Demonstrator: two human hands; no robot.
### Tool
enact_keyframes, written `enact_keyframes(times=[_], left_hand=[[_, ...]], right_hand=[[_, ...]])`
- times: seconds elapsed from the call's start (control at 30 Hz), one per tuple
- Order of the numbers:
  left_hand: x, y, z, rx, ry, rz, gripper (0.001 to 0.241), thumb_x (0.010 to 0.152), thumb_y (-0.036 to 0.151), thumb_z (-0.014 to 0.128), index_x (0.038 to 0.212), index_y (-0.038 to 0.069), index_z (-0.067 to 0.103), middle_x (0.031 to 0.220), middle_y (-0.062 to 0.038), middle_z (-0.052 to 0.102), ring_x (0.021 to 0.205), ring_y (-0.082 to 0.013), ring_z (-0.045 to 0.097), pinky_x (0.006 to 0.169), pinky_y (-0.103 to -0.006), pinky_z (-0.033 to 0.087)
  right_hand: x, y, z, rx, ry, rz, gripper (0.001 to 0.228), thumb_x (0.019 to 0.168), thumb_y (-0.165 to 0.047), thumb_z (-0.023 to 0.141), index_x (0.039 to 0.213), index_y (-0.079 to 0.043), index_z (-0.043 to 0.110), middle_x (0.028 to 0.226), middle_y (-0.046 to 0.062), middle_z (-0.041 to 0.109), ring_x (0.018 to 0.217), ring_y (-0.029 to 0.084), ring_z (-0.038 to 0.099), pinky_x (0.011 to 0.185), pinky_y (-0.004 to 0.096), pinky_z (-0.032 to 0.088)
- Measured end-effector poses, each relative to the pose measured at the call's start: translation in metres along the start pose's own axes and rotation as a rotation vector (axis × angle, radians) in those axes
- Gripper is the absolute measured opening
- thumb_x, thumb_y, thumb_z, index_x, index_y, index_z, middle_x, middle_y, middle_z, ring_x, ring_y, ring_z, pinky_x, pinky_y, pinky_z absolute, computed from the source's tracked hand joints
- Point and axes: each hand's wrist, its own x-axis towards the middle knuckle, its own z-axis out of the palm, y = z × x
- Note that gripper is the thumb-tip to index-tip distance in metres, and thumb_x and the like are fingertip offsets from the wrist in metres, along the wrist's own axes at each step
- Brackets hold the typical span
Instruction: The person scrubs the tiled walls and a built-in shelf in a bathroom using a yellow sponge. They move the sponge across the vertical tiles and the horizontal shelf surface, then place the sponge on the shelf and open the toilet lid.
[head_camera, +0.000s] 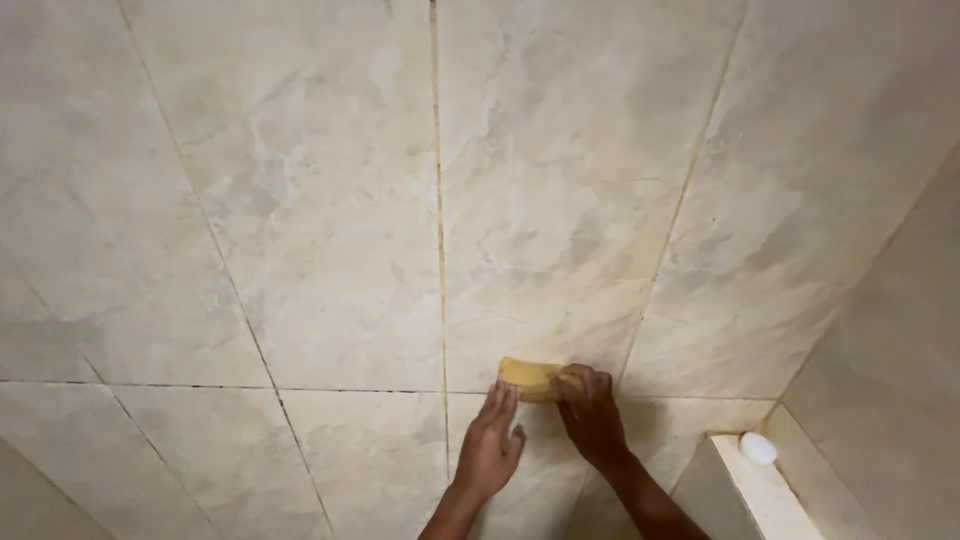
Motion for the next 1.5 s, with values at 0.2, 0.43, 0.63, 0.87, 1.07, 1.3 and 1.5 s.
enact_keyframes(times=[0.2,0.43,0.63,0.87,1.07,1.3,1.5], left_hand=[[0.004,0.030,-0.020,-0.098,0.098,0.123,0.081,0.090,0.002,0.065,0.159,-0.003,0.025,0.166,-0.030,0.019,0.155,-0.0455,0.026,0.120,-0.0435,0.033],[0.067,0.075,-0.101,-0.005,0.265,0.240,0.080,0.091,0.005,0.063,0.161,-0.002,0.024,0.169,-0.032,0.012,0.153,-0.0463,0.031,0.118,-0.0435,0.037],[0.115,0.091,-0.171,0.145,0.386,0.342,0.079,0.091,0.008,0.067,0.159,-0.001,0.028,0.169,-0.031,0.016,0.153,-0.0465,0.030,0.120,-0.0466,0.037],[0.096,0.063,-0.194,0.238,0.452,0.276,0.080,0.089,0.006,0.068,0.158,-0.003,0.030,0.166,-0.031,0.021,0.153,-0.0470,0.028,0.121,-0.0475,0.033],[0.049,0.013,-0.177,0.226,0.479,0.155,0.073,0.088,0.004,0.066,0.154,-0.006,0.036,0.162,-0.034,0.028,0.151,-0.0462,0.031,0.120,-0.0451,0.034],[-0.011,-0.058,-0.136,0.265,0.320,-0.043,0.073,0.085,0.004,0.065,0.152,-0.006,0.039,0.158,-0.028,0.035,0.151,-0.0435,0.033,0.121,-0.0425,0.033],[-0.031,-0.051,-0.136,0.050,0.218,-0.074,0.084,0.087,0.007,0.069,0.157,-0.001,0.023,0.166,-0.027,0.017,0.154,-0.0400,0.021,0.120,-0.0409,0.027]], right_hand=[[0.026,0.005,0.000,-0.113,0.036,-0.144,0.035,0.083,-0.005,0.069,0.117,-0.004,0.064,0.118,0.008,0.063,0.118,0.032,0.056,0.096,0.049,0.043],[0.144,-0.071,-0.071,0.026,0.206,-0.103,0.041,0.086,-0.006,0.074,0.127,-0.008,0.068,0.129,0.015,0.060,0.122,0.039,0.051,0.103,0.047,0.045],[0.204,-0.101,-0.071,0.101,0.248,-0.089,0.049,0.087,-0.007,0.075,0.135,-0.011,0.066,0.136,0.014,0.058,0.117,0.039,0.050,0.098,0.044,0.048],[0.212,-0.127,-0.035,0.073,0.230,-0.177,0.049,0.086,-0.006,0.073,0.135,-0.012,0.068,0.129,0.014,0.059,0.112,0.038,0.050,0.096,0.045,0.048],[0.180,-0.139,0.004,0.079,0.056,-0.230,0.048,0.083,-0.006,0.073,0.130,-0.013,0.069,0.128,0.009,0.062,0.106,0.035,0.053,0.091,0.043,0.050],[0.110,-0.132,0.049,0.088,-0.138,-0.228,0.051,0.078,-0.007,0.074,0.128,-0.013,0.069,0.125,0.008,0.062,0.103,0.034,0.054,0.087,0.044,0.050],[0.087,-0.127,0.069,0.163,-0.178,-0.053,0.044,0.082,-0.004,0.072,0.125,-0.011,0.068,0.125,0.012,0.060,0.108,0.036,0.052,0.091,0.043,0.050]])
